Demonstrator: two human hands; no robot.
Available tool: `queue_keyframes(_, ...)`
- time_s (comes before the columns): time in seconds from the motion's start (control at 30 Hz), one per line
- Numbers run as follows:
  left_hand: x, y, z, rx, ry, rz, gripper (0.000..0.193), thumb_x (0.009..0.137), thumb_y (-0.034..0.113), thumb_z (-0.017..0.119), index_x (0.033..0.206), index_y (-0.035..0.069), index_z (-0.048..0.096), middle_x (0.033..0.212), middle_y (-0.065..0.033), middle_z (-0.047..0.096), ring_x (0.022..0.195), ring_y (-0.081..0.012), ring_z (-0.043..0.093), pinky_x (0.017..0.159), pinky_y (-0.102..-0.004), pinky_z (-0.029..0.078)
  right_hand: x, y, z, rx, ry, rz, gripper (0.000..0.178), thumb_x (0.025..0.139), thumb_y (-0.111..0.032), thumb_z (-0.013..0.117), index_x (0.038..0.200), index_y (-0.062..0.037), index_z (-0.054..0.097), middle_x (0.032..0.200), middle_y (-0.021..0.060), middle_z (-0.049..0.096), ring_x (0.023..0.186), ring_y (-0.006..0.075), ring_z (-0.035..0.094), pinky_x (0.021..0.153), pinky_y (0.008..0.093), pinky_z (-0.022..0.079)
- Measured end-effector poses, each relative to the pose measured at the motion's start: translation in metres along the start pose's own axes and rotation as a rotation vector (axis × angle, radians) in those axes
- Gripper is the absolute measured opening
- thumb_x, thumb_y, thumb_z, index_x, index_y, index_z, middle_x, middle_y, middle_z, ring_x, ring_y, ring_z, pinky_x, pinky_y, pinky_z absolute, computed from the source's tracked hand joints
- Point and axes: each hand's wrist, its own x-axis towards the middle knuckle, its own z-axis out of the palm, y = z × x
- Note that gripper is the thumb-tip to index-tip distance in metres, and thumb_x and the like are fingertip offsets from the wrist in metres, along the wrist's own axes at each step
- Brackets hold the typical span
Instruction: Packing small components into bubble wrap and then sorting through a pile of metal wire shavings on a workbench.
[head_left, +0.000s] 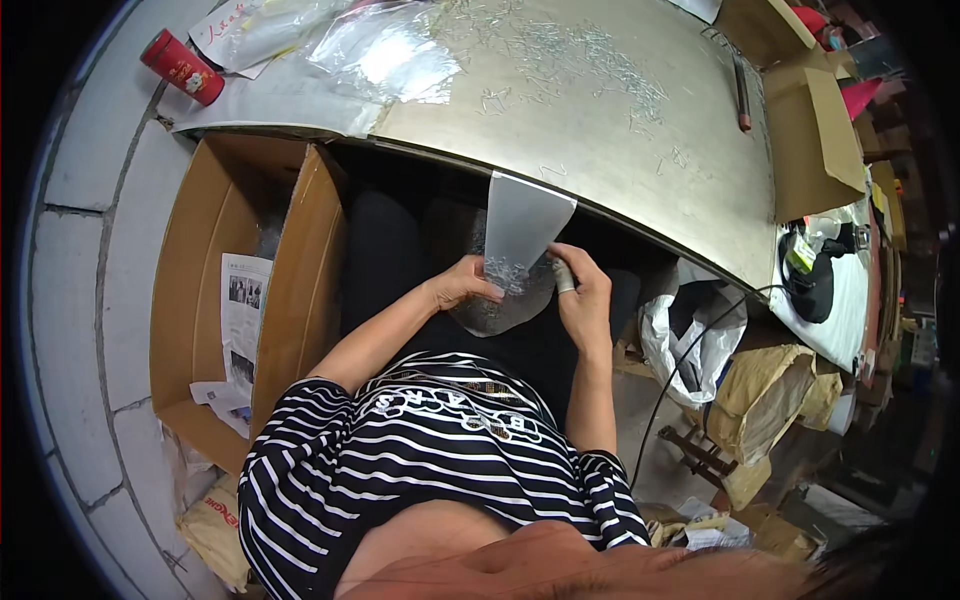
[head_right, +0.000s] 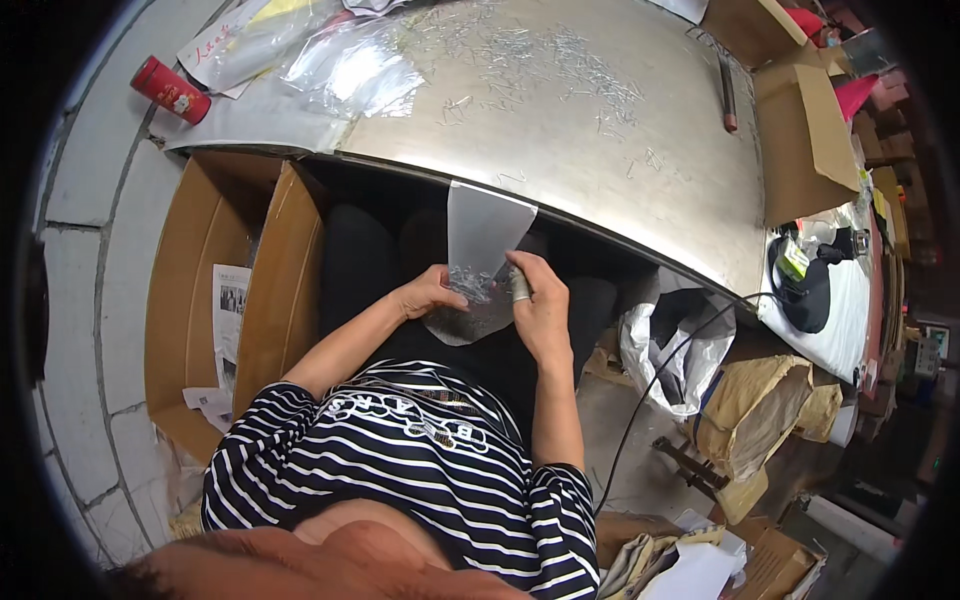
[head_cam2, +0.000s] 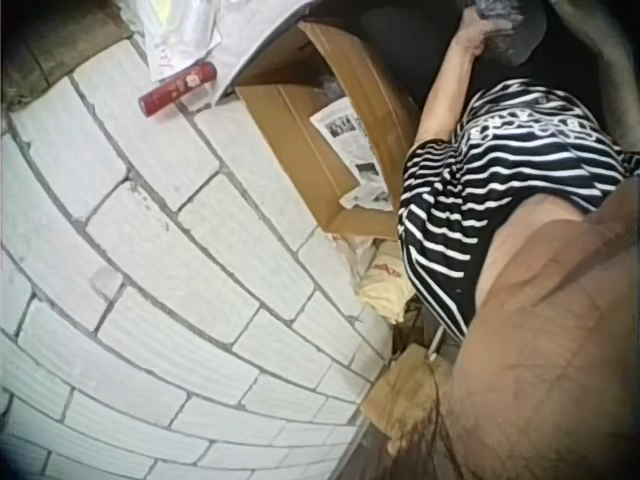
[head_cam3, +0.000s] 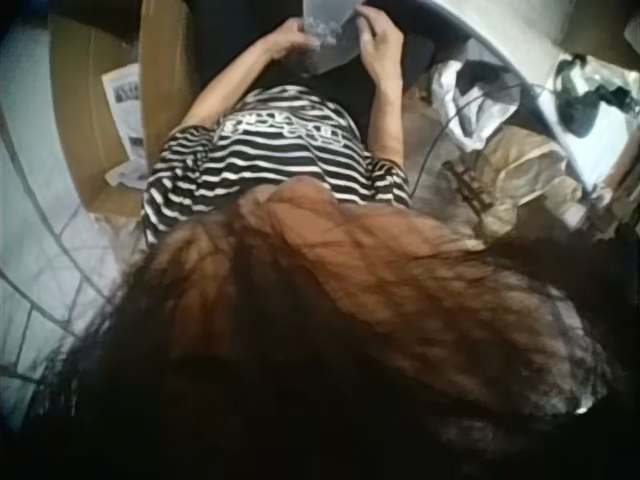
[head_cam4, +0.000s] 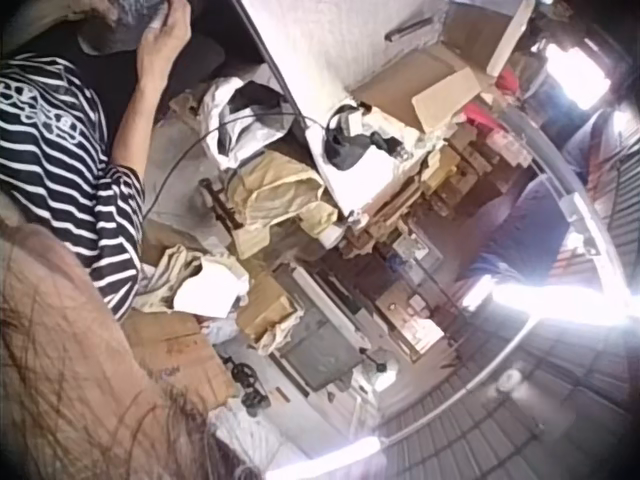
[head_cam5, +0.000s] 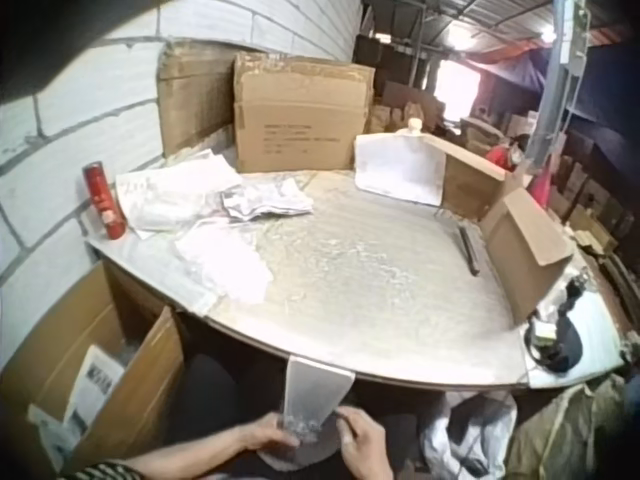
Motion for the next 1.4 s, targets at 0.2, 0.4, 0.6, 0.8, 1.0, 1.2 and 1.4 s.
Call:
queue_keyframes(0.2, -0.004, -0.011, -0.007, 0.065, 0.061, 0.007, 0.046, 0.071, -0.001, 0.074, 0.115, -0.001, 0.058, 0.098, -0.0087, 0.066, 0.085, -0.0166, 0.066, 0.076, -0.0301, 0.057, -0.008, 0.004, 0.025, -0.24, -0.665, -0.052, 0.031, 0.083, 0.0, 0.051, 0.113, -0.0026, 0.061, 0.109, 0.0165, 0.062, 0.108, 0.0368, 0.056, 0.089, 0.0421, 0.047)
queue_keyframes(0.4, -0.003, -0.015, -0.01, 0.077, 0.125, -0.055, 0.045, 0.071, -0.001, 0.075, 0.112, 0.001, 0.058, 0.097, -0.0072, 0.066, 0.081, -0.0153, 0.066, 0.071, -0.0282, 0.058, -0.006, 0.014, 0.036, -0.157, -0.411, -0.046, 0.033, 0.082, -0.002, 0.053, 0.113, -0.002, 0.061, 0.107, 0.0198, 0.063, 0.102, 0.038, 0.059, 0.086, 0.0426, 0.048)
queue_keyframes(0.6, -0.022, 0.003, 0.016, -0.022, -0.02, -0.086, 0.056, 0.073, -0.001, 0.072, 0.125, -0.002, 0.054, 0.112, -0.0117, 0.066, 0.096, -0.016, 0.064, 0.078, -0.0263, 0.055, -0.002, 0.009, 0.018, -0.059, -0.285, 0.139, 0.024, 0.086, -0.007, 0.056, 0.107, -0.0013, 0.065, 0.102, 0.0206, 0.066, 0.096, 0.0365, 0.063, 0.082, 0.0392, 0.05)
queue_keyframes(0.8, -0.022, 0.023, 0.027, 0.012, 0.074, -0.087, 0.042, 0.074, -0.002, 0.071, 0.114, -0.006, 0.061, 0.103, -0.0127, 0.068, 0.086, -0.0154, 0.066, 0.075, -0.026, 0.055, -0.004, 0.026, 0.002, 0.125, -0.268, 0.245, 0.03, 0.086, -0.007, 0.057, 0.114, 0.0024, 0.062, 0.1, 0.0186, 0.068, 0.093, 0.0273, 0.067, 0.083, 0.0327, 0.05)
queue_keyframes(1.0, -0.011, 0.026, 0.039, 0.197, 0.143, -0.037, 0.03, 0.077, 0.003, 0.071, 0.106, -0.002, 0.065, 0.094, -0.008, 0.069, 0.079, -0.0126, 0.065, 0.07, -0.0256, 0.055, -0.007, 0.023, 0.014, 0.019, -0.312, 0.225, 0.039, 0.081, -0.016, 0.07, 0.114, 0.0015, 0.062, 0.095, 0.0136, 0.067, 0.088, 0.022, 0.065, 0.08, 0.0317, 0.051)
queue_keyframes(1.2, -0.002, 0.044, 0.053, 0.315, 0.158, -0.058, 0.017, 0.084, 0.01, 0.069, 0.099, 0.001, 0.069, 0.089, -0.0042, 0.068, 0.077, -0.0111, 0.064, 0.064, -0.0247, 0.055, 0.007, 0.015, 0.023, -0.096, -0.16, 0.082, 0.016, 0.078, -0.011, 0.066, 0.091, -0.0028, 0.068, 0.087, 0.0139, 0.064, 0.081, 0.0324, 0.063, 0.072, 0.0384, 0.05)
queue_keyframes(1.4, 0.007, 0.055, 0.055, 0.284, 0.118, -0.029, 0.02, 0.087, 0.013, 0.066, 0.101, 0.0, 0.067, 0.092, -0.0059, 0.068, 0.078, -0.0128, 0.065, 0.06, -0.0244, 0.055, 0.018, 0.011, 0.003, -0.093, -0.147, 0.026, 0.008, 0.077, -0.008, 0.066, 0.082, -0.0019, 0.067, 0.077, 0.0147, 0.065, 0.071, 0.0317, 0.064, 0.063, 0.0375, 0.049)
